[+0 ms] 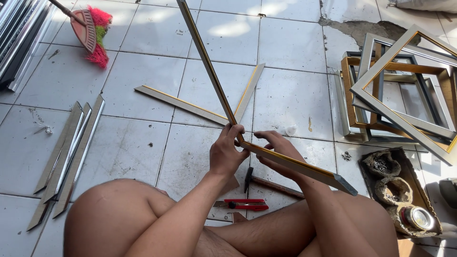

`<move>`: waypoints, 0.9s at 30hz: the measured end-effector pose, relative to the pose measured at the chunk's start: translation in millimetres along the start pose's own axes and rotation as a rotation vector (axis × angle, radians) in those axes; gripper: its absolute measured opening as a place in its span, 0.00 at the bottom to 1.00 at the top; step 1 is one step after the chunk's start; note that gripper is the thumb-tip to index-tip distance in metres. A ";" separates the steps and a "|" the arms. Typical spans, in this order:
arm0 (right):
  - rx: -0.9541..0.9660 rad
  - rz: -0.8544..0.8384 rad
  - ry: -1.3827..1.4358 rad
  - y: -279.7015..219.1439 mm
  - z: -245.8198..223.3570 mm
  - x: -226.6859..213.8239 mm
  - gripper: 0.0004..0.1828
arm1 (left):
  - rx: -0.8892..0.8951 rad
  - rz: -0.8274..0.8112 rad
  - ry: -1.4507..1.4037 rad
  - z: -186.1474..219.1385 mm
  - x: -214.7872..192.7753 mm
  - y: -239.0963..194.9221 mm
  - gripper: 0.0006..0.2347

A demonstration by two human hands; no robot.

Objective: Assembling a picture frame by applying glue to mitered corners and joining the pieces together using a hammer.

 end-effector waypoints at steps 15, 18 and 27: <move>0.347 0.381 -0.031 37.6 115.2 -31.8 0.14 | 0.053 -0.042 -0.042 14.5 -10.8 -3.1 0.18; 0.269 0.289 0.196 19.8 68.0 -24.4 0.14 | 0.045 -0.040 -0.065 15.9 -17.6 -7.4 0.18; 0.204 -0.070 0.164 -15.6 0.6 -20.9 0.19 | 0.023 -0.085 -0.113 14.7 -18.5 -8.0 0.15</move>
Point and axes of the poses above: each hand's wrist, its own y-axis towards the middle knuckle, its own x-axis out of the palm, z = x × y, the point moved 2 cm from there along y, towards the middle knuckle, and after that the axes turned 13 degrees about y, right-handed, at the moved point
